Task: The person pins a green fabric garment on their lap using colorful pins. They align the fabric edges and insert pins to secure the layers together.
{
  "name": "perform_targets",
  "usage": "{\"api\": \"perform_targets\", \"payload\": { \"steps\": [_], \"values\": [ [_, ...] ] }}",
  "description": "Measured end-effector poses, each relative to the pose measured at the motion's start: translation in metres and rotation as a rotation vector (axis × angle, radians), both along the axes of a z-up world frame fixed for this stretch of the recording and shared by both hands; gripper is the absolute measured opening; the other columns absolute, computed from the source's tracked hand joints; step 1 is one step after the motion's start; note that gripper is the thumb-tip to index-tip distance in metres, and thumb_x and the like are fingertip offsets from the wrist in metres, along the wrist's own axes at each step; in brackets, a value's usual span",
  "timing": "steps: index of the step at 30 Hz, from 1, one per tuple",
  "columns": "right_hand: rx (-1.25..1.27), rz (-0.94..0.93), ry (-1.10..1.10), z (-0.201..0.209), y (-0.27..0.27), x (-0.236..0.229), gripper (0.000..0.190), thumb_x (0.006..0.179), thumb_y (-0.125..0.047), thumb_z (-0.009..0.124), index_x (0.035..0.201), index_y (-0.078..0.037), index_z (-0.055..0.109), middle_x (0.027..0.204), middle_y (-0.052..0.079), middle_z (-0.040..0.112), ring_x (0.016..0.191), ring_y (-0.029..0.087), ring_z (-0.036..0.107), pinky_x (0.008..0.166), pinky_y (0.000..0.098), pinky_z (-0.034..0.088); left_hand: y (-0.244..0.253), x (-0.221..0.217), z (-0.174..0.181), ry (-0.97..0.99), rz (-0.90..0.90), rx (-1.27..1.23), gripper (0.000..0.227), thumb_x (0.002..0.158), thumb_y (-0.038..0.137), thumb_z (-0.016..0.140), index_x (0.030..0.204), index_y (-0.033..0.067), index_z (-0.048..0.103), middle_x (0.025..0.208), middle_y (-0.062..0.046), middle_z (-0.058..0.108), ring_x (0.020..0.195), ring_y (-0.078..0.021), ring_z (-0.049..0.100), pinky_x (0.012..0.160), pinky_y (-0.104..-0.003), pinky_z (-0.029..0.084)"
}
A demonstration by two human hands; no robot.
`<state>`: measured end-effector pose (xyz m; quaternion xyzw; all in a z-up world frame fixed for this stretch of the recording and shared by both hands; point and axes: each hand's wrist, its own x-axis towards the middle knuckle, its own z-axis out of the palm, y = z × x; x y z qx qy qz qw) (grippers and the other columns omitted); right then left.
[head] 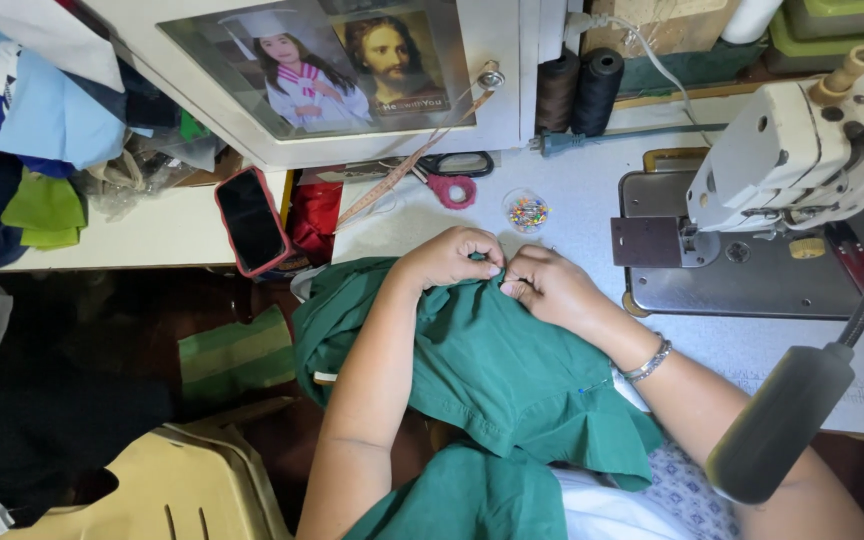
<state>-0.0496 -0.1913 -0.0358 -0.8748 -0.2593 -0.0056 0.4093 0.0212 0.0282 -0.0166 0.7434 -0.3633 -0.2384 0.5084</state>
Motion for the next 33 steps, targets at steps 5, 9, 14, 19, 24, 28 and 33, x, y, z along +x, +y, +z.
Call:
{"api": "perform_targets", "payload": {
  "steps": [5, 9, 14, 19, 24, 28, 33],
  "values": [
    [-0.116, 0.009, 0.072, 0.017, -0.01, 0.0, 0.021, 0.091, -0.031, 0.073, 0.089, -0.011, 0.067, 0.09, 0.01, 0.066, 0.095, 0.041, 0.065, 0.084, 0.0518, 0.054, 0.005, -0.007, 0.016, 0.08, 0.1, 0.071, 0.014, 0.089, 0.007, 0.07, 0.101, 0.0083, 0.077, 0.092, -0.006, 0.074, 0.095, -0.0187, 0.063, 0.093, -0.038, 0.05],
    [-0.289, -0.005, 0.13, 0.04, -0.016, -0.002, 0.022, 0.092, -0.03, 0.071, 0.099, -0.01, 0.066, 0.098, 0.015, 0.067, 0.103, 0.046, 0.065, 0.089, 0.0564, 0.053, 0.01, -0.01, 0.019, 0.009, 0.221, 0.11, 0.021, 0.09, 0.008, 0.07, 0.11, 0.008, 0.075, 0.098, -0.01, 0.073, 0.101, -0.022, 0.064, 0.098, -0.041, 0.05],
    [-0.408, 0.003, 0.144, 0.03, -0.017, -0.002, 0.026, 0.09, -0.025, 0.069, 0.113, -0.015, 0.061, 0.103, 0.012, 0.063, 0.108, 0.044, 0.063, 0.091, 0.0555, 0.053, 0.012, -0.013, 0.011, -0.101, 0.374, 0.089, 0.025, 0.09, 0.01, 0.07, 0.114, 0.012, 0.075, 0.101, -0.009, 0.075, 0.104, -0.0224, 0.068, 0.098, -0.04, 0.053],
    [-0.457, 0.0, 0.106, 0.015, -0.018, -0.003, 0.024, 0.094, -0.025, 0.064, 0.117, -0.022, 0.062, 0.11, 0.008, 0.061, 0.11, 0.041, 0.063, 0.092, 0.0536, 0.054, 0.041, -0.068, 0.027, -0.461, 0.641, 0.121, 0.028, 0.093, 0.02, 0.074, 0.12, 0.017, 0.074, 0.114, -0.005, 0.073, 0.111, -0.0246, 0.068, 0.101, -0.039, 0.052],
    [-0.504, 0.018, 0.046, -0.005, -0.021, 0.003, 0.025, 0.095, -0.023, 0.062, 0.118, -0.027, 0.068, 0.108, 0.008, 0.06, 0.108, 0.042, 0.063, 0.088, 0.053, 0.056, 0.072, -0.144, 0.076, -0.362, 0.845, 0.731, 0.081, 0.083, 0.049, 0.079, 0.152, 0.0196, 0.049, 0.159, -0.018, 0.034, 0.148, -0.0449, 0.024, 0.113, -0.078, 0.011],
    [-0.542, 0.037, -0.003, -0.001, -0.017, -0.004, 0.025, 0.095, -0.02, 0.061, 0.118, -0.022, 0.07, 0.107, 0.009, 0.06, 0.104, 0.04, 0.065, 0.083, 0.0506, 0.057, 0.094, -0.118, -0.016, -0.562, 0.931, 0.825, 0.042, 0.089, 0.043, 0.073, 0.128, 0.0306, 0.063, 0.12, 0.002, 0.055, 0.126, -0.0272, 0.047, 0.11, -0.061, 0.033],
    [-0.592, 0.064, -0.055, -0.015, -0.043, -0.015, 0.03, 0.093, -0.021, 0.063, 0.122, -0.018, 0.069, 0.107, 0.009, 0.06, 0.106, 0.037, 0.065, 0.079, 0.0462, 0.06, 0.069, -0.092, -0.026, -0.693, 0.981, 0.715, 0.019, 0.089, 0.034, 0.07, 0.104, 0.0231, 0.07, 0.091, 0.003, 0.064, 0.097, -0.0251, 0.063, 0.079, -0.047, 0.051]
  ]
}}
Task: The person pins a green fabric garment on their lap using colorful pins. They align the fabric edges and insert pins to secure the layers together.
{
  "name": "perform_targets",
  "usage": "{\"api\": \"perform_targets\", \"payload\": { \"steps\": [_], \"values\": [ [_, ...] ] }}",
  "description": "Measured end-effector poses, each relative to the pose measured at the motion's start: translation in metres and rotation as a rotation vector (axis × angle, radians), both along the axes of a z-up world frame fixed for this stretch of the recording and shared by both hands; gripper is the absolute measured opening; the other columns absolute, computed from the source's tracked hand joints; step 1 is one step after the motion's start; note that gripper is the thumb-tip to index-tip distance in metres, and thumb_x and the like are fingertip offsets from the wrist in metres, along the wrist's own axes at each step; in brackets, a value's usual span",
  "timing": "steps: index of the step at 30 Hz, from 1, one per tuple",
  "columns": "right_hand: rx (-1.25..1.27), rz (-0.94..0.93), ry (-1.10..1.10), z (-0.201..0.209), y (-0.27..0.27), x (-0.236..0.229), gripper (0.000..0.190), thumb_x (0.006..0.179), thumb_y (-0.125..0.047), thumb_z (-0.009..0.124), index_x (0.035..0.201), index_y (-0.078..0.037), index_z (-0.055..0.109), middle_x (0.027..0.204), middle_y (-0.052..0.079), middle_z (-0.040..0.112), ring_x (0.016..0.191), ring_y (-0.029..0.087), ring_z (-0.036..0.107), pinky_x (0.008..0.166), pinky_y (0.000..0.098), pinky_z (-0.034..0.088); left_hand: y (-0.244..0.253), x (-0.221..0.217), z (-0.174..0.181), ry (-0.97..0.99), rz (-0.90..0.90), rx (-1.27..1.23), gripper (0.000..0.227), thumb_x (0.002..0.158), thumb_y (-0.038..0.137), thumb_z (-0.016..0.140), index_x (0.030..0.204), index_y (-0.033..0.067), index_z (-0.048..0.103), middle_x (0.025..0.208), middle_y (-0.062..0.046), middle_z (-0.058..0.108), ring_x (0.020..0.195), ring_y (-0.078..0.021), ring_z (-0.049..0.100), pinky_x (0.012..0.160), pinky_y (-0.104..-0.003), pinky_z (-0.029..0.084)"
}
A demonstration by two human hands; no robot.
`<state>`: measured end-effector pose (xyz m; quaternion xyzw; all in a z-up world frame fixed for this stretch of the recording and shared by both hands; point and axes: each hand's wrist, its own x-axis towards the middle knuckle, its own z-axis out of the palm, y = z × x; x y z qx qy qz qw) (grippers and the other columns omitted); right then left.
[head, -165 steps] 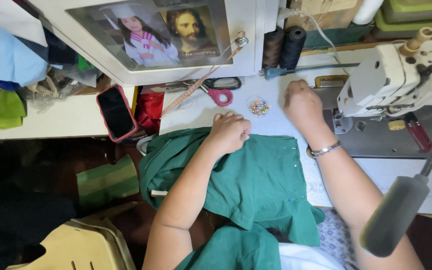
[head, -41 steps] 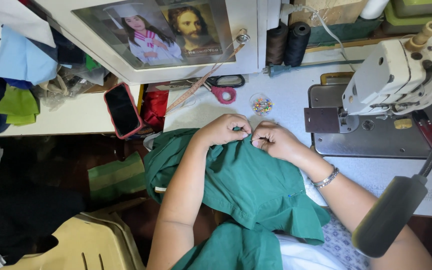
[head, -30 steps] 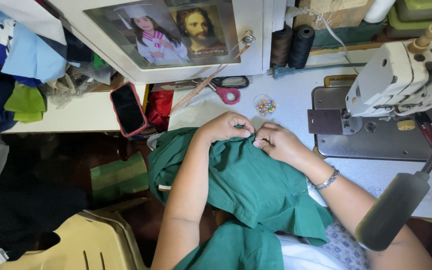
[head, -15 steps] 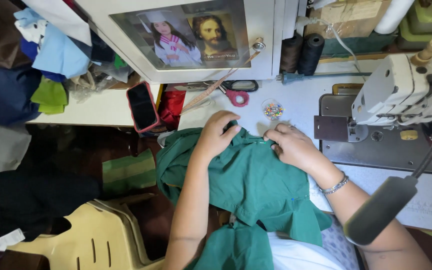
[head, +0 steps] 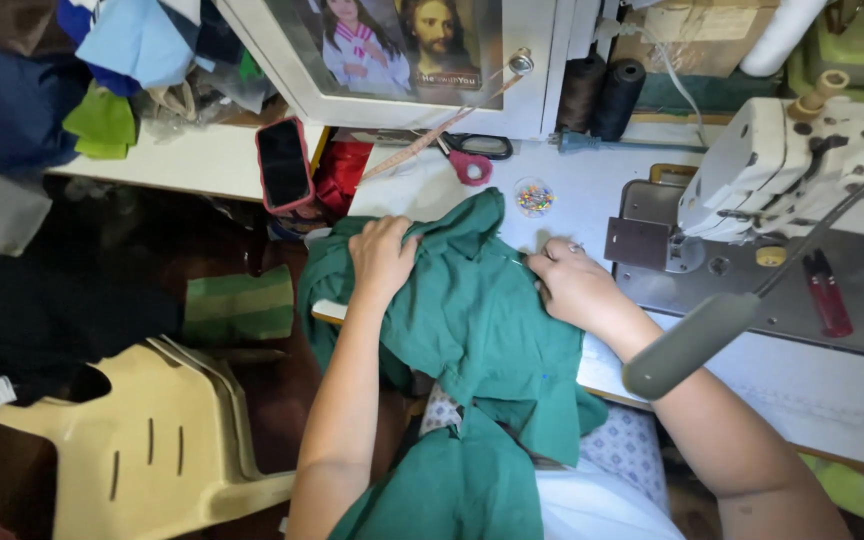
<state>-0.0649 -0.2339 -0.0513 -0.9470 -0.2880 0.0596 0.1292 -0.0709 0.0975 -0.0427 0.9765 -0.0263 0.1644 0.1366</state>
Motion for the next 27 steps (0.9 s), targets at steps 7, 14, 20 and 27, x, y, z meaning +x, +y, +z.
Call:
{"api": "perform_targets", "payload": {
  "steps": [7, 14, 20, 27],
  "values": [
    [-0.014, 0.111, -0.091, 0.014, -0.027, -0.026, 0.035, 0.088, -0.02, 0.063, 0.121, -0.011, 0.068, 0.108, 0.014, 0.059, 0.104, 0.044, 0.063, 0.079, 0.0552, 0.059, -0.062, 0.021, 0.045, 0.215, 0.191, -0.261, 0.02, 0.09, 0.035, 0.055, 0.084, 0.0223, 0.069, 0.081, 0.0, 0.067, 0.094, -0.0305, 0.066, 0.086, -0.048, 0.048],
    [0.019, 0.155, -0.388, 0.015, -0.01, -0.025, 0.053, 0.085, -0.019, 0.051, 0.137, -0.017, 0.062, 0.108, 0.011, 0.056, 0.103, 0.036, 0.062, 0.07, 0.0506, 0.058, -0.083, 0.027, 0.075, -0.113, 0.311, -0.271, 0.017, 0.08, 0.026, 0.069, 0.096, 0.0181, 0.071, 0.095, -0.002, 0.058, 0.103, -0.0315, 0.059, 0.09, -0.053, 0.043],
    [0.082, 0.158, -0.593, 0.002, -0.012, -0.019, 0.05, 0.081, -0.022, 0.054, 0.126, -0.011, 0.071, 0.103, 0.009, 0.06, 0.093, 0.033, 0.064, 0.065, 0.0457, 0.057, -0.125, -0.018, 0.036, -0.486, 0.076, -0.19, 0.026, 0.078, 0.018, 0.075, 0.103, 0.0177, 0.07, 0.106, -0.005, 0.056, 0.103, -0.0334, 0.057, 0.09, -0.053, 0.043],
    [0.1, 0.201, -0.522, -0.025, -0.025, -0.002, 0.045, 0.086, -0.037, 0.059, 0.123, -0.015, 0.072, 0.103, 0.003, 0.057, 0.102, 0.03, 0.06, 0.079, 0.0461, 0.051, -0.151, -0.074, 0.021, 0.167, -0.023, -0.137, 0.063, 0.091, 0.04, 0.066, 0.141, 0.0049, 0.056, 0.149, -0.018, 0.051, 0.141, -0.0401, 0.043, 0.119, -0.061, 0.026]
  ]
}}
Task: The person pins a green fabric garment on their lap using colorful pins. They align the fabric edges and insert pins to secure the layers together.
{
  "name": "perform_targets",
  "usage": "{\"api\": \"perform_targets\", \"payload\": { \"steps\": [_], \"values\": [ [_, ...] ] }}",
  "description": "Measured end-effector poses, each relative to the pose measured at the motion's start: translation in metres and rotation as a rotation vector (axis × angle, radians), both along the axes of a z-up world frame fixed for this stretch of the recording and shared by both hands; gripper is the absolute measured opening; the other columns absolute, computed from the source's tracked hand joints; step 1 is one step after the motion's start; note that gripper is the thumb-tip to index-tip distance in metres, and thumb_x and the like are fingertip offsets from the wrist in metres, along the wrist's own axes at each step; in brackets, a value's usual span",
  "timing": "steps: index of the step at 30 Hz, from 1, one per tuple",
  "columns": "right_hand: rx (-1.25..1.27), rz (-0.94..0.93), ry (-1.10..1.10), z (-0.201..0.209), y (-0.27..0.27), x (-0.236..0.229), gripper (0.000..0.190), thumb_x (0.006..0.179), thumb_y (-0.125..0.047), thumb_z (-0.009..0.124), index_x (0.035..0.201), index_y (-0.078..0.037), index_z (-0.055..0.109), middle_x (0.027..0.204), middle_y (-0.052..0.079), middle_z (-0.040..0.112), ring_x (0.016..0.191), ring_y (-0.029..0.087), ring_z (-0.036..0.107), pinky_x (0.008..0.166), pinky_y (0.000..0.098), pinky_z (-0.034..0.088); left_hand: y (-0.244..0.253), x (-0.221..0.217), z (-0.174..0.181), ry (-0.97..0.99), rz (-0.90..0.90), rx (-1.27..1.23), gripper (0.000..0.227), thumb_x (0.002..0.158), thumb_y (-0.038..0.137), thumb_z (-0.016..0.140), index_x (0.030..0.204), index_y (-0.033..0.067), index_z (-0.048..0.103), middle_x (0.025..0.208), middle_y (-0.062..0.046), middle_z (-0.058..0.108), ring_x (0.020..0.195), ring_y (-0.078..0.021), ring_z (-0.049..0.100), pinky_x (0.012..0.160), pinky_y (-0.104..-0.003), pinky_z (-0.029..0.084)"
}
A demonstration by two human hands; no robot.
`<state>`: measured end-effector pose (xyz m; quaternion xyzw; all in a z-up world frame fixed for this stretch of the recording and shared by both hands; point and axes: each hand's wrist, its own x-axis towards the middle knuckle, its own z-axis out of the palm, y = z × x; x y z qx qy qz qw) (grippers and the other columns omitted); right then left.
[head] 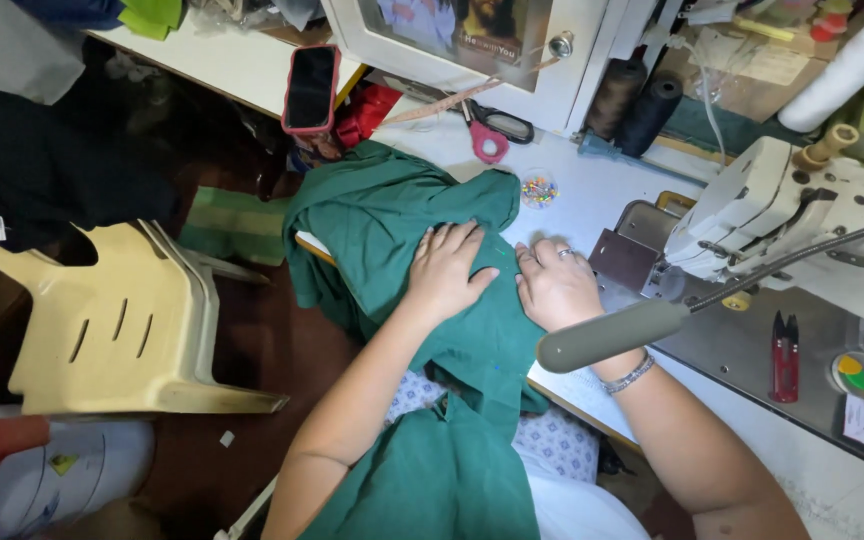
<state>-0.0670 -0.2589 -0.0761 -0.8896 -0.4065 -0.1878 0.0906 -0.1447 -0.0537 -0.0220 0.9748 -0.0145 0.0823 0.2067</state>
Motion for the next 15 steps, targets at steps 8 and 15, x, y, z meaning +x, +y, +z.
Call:
{"api": "perform_targets", "payload": {
  "steps": [8, 15],
  "values": [
    [0.09, 0.021, 0.351, -0.002, -0.019, 0.03, 0.032, 0.096, -0.025, 0.061, 0.124, -0.016, 0.073, 0.113, 0.008, 0.063, 0.108, 0.038, 0.064, 0.091, 0.0495, 0.053, 0.015, 0.014, 0.043, 0.353, -0.041, -0.042, 0.09, 0.081, 0.06, 0.065, 0.157, 0.02, 0.039, 0.16, -0.012, 0.039, 0.15, -0.0382, 0.028, 0.123, -0.062, 0.005],
    [0.225, 0.078, 0.784, 0.057, -0.028, 0.033, 0.031, 0.094, -0.01, 0.065, 0.124, -0.009, 0.073, 0.111, 0.018, 0.065, 0.107, 0.042, 0.065, 0.089, 0.0498, 0.054, 0.023, 0.02, 0.055, 0.42, -0.1, -0.051, 0.097, 0.079, 0.062, 0.064, 0.161, 0.0213, 0.032, 0.164, -0.016, 0.034, 0.151, -0.0421, 0.026, 0.122, -0.064, 0.002]
  ]
}}
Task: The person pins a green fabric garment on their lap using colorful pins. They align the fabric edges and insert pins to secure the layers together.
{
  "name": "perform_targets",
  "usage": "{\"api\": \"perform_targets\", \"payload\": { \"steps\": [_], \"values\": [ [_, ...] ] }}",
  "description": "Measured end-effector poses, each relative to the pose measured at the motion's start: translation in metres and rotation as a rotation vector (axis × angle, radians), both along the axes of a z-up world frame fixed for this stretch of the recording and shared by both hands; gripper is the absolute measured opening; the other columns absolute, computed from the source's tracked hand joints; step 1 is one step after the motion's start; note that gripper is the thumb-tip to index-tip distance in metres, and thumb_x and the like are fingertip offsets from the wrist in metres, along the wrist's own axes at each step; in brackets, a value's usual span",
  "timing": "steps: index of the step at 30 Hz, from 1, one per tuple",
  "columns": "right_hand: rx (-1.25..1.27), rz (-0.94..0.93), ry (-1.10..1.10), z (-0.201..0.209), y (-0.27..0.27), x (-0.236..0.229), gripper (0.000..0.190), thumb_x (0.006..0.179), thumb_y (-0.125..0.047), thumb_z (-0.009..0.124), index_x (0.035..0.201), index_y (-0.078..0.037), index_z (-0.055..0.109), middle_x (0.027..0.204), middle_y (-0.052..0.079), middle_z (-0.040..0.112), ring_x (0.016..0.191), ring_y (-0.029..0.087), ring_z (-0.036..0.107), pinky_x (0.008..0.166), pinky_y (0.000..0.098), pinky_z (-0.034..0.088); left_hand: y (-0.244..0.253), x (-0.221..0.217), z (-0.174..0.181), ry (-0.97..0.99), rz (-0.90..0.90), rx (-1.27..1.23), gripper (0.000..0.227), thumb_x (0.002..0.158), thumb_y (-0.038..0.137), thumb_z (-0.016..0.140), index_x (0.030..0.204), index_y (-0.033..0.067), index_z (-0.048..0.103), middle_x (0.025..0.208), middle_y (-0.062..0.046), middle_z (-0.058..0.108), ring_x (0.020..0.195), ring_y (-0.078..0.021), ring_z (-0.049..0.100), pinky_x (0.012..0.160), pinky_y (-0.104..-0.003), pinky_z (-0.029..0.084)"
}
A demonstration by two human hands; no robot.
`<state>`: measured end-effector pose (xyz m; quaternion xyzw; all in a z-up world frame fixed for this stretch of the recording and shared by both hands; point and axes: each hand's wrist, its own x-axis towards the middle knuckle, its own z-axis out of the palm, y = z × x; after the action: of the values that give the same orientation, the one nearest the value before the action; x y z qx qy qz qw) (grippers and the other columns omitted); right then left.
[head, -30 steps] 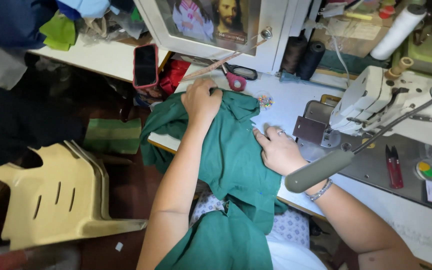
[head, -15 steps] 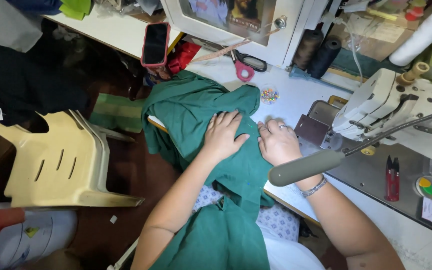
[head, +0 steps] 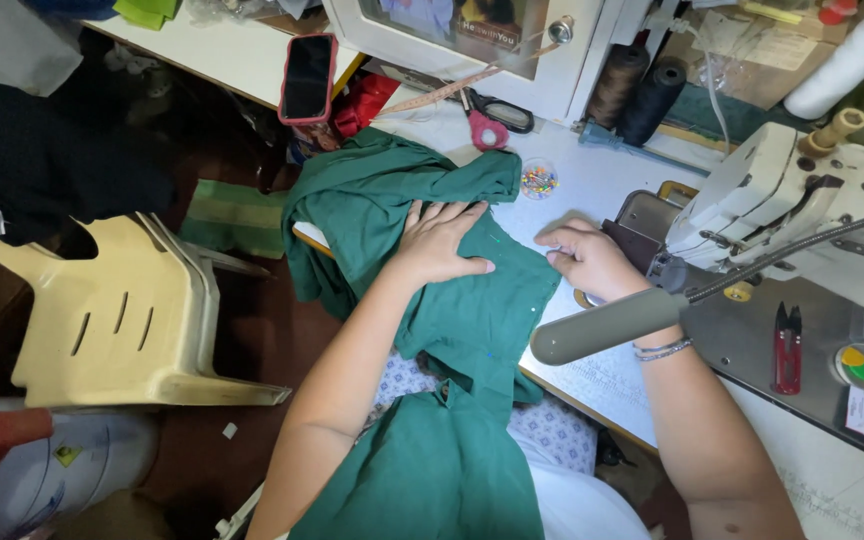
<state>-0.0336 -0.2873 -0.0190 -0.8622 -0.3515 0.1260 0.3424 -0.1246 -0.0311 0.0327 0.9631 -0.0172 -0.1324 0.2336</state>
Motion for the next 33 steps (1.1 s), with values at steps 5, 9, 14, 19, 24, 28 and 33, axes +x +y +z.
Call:
{"api": "perform_targets", "payload": {
  "steps": [5, 9, 14, 19, 24, 28, 33],
  "values": [
    [-0.119, 0.054, 0.037, 0.031, 0.002, -0.013, 0.034, 0.092, -0.008, 0.066, 0.125, -0.007, 0.072, 0.117, 0.018, 0.064, 0.113, 0.043, 0.064, 0.094, 0.0517, 0.055, 0.01, 0.007, 0.003, -0.014, -0.033, 0.013, 0.097, 0.08, 0.062, 0.065, 0.161, 0.0222, 0.032, 0.163, -0.017, 0.036, 0.151, -0.0425, 0.027, 0.123, -0.062, 0.003],
    [-0.234, 0.089, -0.046, 0.024, 0.005, -0.017, 0.034, 0.094, -0.008, 0.063, 0.127, -0.01, 0.07, 0.123, 0.016, 0.059, 0.121, 0.044, 0.059, 0.1, 0.0542, 0.051, 0.013, 0.01, 0.004, -0.013, -0.044, 0.018, 0.098, 0.079, 0.063, 0.065, 0.162, 0.0228, 0.031, 0.163, -0.017, 0.036, 0.152, -0.0431, 0.027, 0.124, -0.062, 0.003],
    [-0.168, 0.069, -0.19, -0.008, 0.004, -0.001, 0.03, 0.095, -0.013, 0.059, 0.124, -0.014, 0.07, 0.118, 0.01, 0.06, 0.111, 0.041, 0.064, 0.097, 0.0492, 0.052, 0.012, 0.008, 0.005, -0.032, -0.064, 0.063, 0.094, 0.083, 0.065, 0.062, 0.161, 0.0234, 0.031, 0.162, -0.013, 0.038, 0.149, -0.0394, 0.03, 0.123, -0.061, 0.007],
    [-0.116, -0.044, -0.493, -0.072, 0.005, 0.007, 0.02, 0.098, -0.03, 0.058, 0.113, -0.023, 0.069, 0.108, 0.002, 0.06, 0.098, 0.033, 0.067, 0.09, 0.0407, 0.055, 0.007, 0.011, 0.001, -0.044, -0.117, 0.142, 0.089, 0.088, 0.068, 0.055, 0.161, 0.0233, 0.031, 0.161, -0.009, 0.04, 0.148, -0.0354, 0.033, 0.124, -0.06, 0.01],
    [-0.026, -0.115, -0.575, -0.096, 0.01, 0.004, 0.017, 0.098, -0.034, 0.059, 0.104, -0.023, 0.071, 0.106, 0.002, 0.062, 0.093, 0.034, 0.068, 0.085, 0.0434, 0.056, 0.008, 0.014, -0.008, -0.052, -0.076, 0.196, 0.084, 0.092, 0.07, 0.048, 0.161, 0.0261, 0.031, 0.162, -0.007, 0.038, 0.147, -0.0325, 0.034, 0.123, -0.061, 0.012],
    [-0.015, -0.179, -0.669, -0.104, 0.009, 0.002, 0.015, 0.098, -0.036, 0.06, 0.102, -0.026, 0.071, 0.105, -0.003, 0.06, 0.096, 0.026, 0.065, 0.085, 0.0379, 0.055, 0.006, 0.015, -0.009, -0.04, -0.055, 0.132, 0.083, 0.092, 0.07, 0.05, 0.161, 0.0259, 0.034, 0.162, -0.008, 0.038, 0.148, -0.0326, 0.033, 0.123, -0.062, 0.009],
    [0.061, -0.188, -0.68, -0.137, 0.016, 0.015, 0.016, 0.099, -0.037, 0.059, 0.098, -0.026, 0.071, 0.1, -0.004, 0.059, 0.094, 0.025, 0.063, 0.081, 0.0361, 0.053, 0.008, 0.016, -0.014, -0.049, -0.022, 0.14, 0.081, 0.092, 0.068, 0.052, 0.16, 0.0275, 0.034, 0.161, -0.007, 0.04, 0.149, -0.031, 0.033, 0.125, -0.06, 0.01]
  ]
}}
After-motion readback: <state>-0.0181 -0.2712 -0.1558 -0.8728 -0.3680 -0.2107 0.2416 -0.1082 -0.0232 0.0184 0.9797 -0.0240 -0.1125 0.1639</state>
